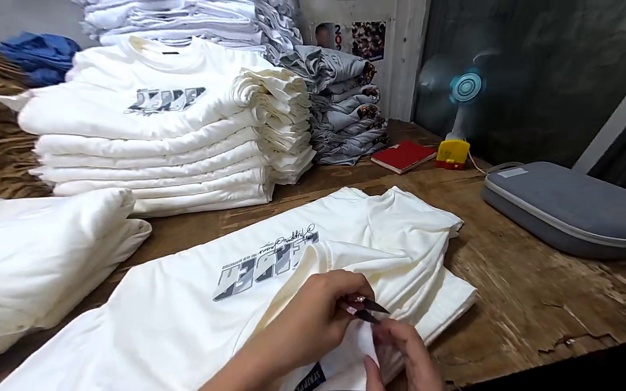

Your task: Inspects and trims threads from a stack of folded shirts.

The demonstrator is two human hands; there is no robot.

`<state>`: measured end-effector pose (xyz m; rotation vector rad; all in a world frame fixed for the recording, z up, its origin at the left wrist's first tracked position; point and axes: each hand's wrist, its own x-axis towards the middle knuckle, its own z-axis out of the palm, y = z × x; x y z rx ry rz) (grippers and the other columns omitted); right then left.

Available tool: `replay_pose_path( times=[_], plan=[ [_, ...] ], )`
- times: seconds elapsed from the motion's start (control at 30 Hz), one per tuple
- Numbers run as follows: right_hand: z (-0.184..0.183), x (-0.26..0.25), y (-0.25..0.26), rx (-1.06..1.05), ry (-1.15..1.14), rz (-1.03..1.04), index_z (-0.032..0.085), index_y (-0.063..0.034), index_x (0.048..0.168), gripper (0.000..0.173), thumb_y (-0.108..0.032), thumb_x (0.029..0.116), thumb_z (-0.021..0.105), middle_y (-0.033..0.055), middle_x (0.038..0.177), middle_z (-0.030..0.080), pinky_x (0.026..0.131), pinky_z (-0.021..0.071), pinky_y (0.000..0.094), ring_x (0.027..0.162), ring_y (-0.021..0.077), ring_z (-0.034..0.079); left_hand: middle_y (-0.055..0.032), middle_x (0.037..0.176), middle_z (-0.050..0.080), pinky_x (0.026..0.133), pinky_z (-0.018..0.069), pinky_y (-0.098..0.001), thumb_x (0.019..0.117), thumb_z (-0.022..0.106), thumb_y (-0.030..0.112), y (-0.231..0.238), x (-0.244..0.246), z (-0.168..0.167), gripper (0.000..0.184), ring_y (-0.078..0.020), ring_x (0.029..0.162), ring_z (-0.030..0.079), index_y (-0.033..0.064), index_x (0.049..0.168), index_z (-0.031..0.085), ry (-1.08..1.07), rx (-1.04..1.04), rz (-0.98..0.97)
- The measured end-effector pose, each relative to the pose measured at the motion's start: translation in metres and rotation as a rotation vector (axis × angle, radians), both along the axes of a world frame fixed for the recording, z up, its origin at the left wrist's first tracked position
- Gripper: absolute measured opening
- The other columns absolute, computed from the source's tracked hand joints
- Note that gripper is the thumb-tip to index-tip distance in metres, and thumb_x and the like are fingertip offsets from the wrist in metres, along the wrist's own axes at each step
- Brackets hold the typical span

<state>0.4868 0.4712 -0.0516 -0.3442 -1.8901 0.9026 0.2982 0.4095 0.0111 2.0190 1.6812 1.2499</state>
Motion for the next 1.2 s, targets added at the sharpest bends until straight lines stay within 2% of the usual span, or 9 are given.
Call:
replay_pose_path(
  times=[0.13, 0.2, 0.27, 0.43, 0.63, 0.73, 0.87, 1.0, 1.2],
  plan=[
    [-0.003, 0.007, 0.010, -0.196, 0.171, 0.224, 0.055, -0.0044, 0.127, 0.056, 0.011, 0.0791, 0.079, 0.0026, 0.111, 0.071, 0.090, 0.0624, 0.0317, 0.099, 0.0107, 0.071, 0.0085, 0.081, 0.065, 0.058, 0.0525, -0.0180, 0.0821, 0.070, 0.019, -0.012, 0.024, -0.004, 0.007, 0.0011, 0.067, 0.060, 0.0185, 0.088, 0.073, 0.125, 0.121, 0.387],
    [-0.004, 0.008, 0.011, -0.225, 0.204, 0.252, 0.055, -0.0070, 0.128, 0.058, 0.011, 0.0782, 0.080, 0.0008, 0.109, 0.069, 0.088, 0.0623, 0.0307, 0.097, 0.0105, 0.070, 0.0070, 0.073, 0.067, 0.052, 0.0534, -0.0312, 0.0825, 0.069, 0.023, -0.027, 0.036, 0.003, 0.007, -0.0062, 0.060, 0.062, 0.0192, 0.084, 0.075, 0.202, -0.018, 0.457],
    [-0.007, 0.008, 0.011, -0.205, 0.219, 0.238, 0.057, -0.0089, 0.126, 0.056, 0.009, 0.0791, 0.081, 0.0006, 0.109, 0.069, 0.088, 0.0628, 0.0306, 0.098, 0.0104, 0.071, -0.0030, 0.082, 0.072, 0.060, 0.0581, -0.0441, 0.0826, 0.072, 0.012, -0.034, 0.046, 0.006, 0.013, -0.0185, 0.070, 0.069, 0.0111, 0.094, 0.078, 0.161, -0.177, 0.326],
    [-0.014, 0.006, 0.012, -0.084, 0.177, 0.190, 0.063, -0.0068, 0.119, 0.041, 0.000, 0.0825, 0.082, 0.0045, 0.112, 0.067, 0.091, 0.0618, 0.0284, 0.104, 0.0105, 0.069, 0.0052, 0.071, 0.067, 0.053, 0.0518, -0.0241, 0.0732, 0.073, 0.015, -0.032, 0.045, -0.015, 0.008, -0.0038, 0.062, 0.063, 0.0160, 0.080, 0.077, 0.138, 0.019, 0.367],
    [-0.009, 0.004, 0.009, -0.006, 0.097, 0.122, 0.064, 0.0002, 0.126, 0.052, -0.030, 0.0872, 0.082, 0.0124, 0.117, 0.065, 0.087, 0.0590, 0.0245, 0.104, 0.0100, 0.066, -0.0092, 0.080, 0.066, 0.068, 0.0536, -0.0392, 0.0893, 0.067, 0.009, -0.054, 0.060, -0.001, 0.006, -0.0234, 0.077, 0.065, 0.0058, 0.085, 0.071, 0.272, 0.082, 0.179],
    [-0.006, 0.002, 0.005, 0.077, 0.063, 0.065, 0.072, -0.0025, 0.121, 0.039, -0.031, 0.0939, 0.074, 0.0112, 0.112, 0.064, 0.089, 0.0536, 0.0177, 0.103, 0.0061, 0.062, -0.0122, 0.083, 0.067, 0.072, 0.0515, -0.0393, 0.0980, 0.061, 0.012, -0.061, 0.067, -0.004, 0.014, -0.0267, 0.080, 0.065, 0.0038, 0.091, 0.071, 0.333, 0.131, 0.110],
    [-0.016, 0.002, -0.004, 0.112, 0.220, -0.156, 0.080, -0.0155, 0.096, 0.006, -0.016, 0.0905, 0.079, -0.0025, 0.096, 0.065, 0.082, 0.0568, 0.0131, 0.091, -0.0001, 0.065, -0.0091, 0.084, 0.067, 0.071, 0.0497, -0.0407, 0.0932, 0.067, 0.015, -0.065, 0.058, -0.002, 0.009, -0.0254, 0.081, 0.064, 0.0081, 0.093, 0.073, 0.317, 0.109, 0.211],
    [-0.021, 0.009, -0.006, 0.150, 0.279, -0.245, 0.079, -0.0196, 0.096, 0.006, -0.024, 0.0937, 0.076, -0.0069, 0.093, 0.062, 0.084, 0.0511, 0.0146, 0.093, 0.0006, 0.060, 0.0047, 0.095, 0.068, 0.077, 0.0474, -0.0370, 0.0865, 0.078, 0.046, -0.056, 0.028, -0.005, 0.030, -0.0142, 0.088, 0.061, 0.0257, 0.108, 0.074, 0.351, 0.197, 0.388],
    [-0.022, 0.006, -0.009, 0.169, 0.318, -0.218, 0.078, -0.0187, 0.094, 0.007, -0.026, 0.0935, 0.076, -0.0073, 0.093, 0.062, 0.086, 0.0503, 0.0180, 0.094, 0.0019, 0.060, 0.0091, 0.090, 0.070, 0.072, 0.0446, -0.0317, 0.0941, 0.070, 0.045, -0.039, 0.036, -0.020, 0.020, -0.0110, 0.082, 0.060, 0.0267, 0.099, 0.077, 0.399, 0.245, 0.318]
  ],
)
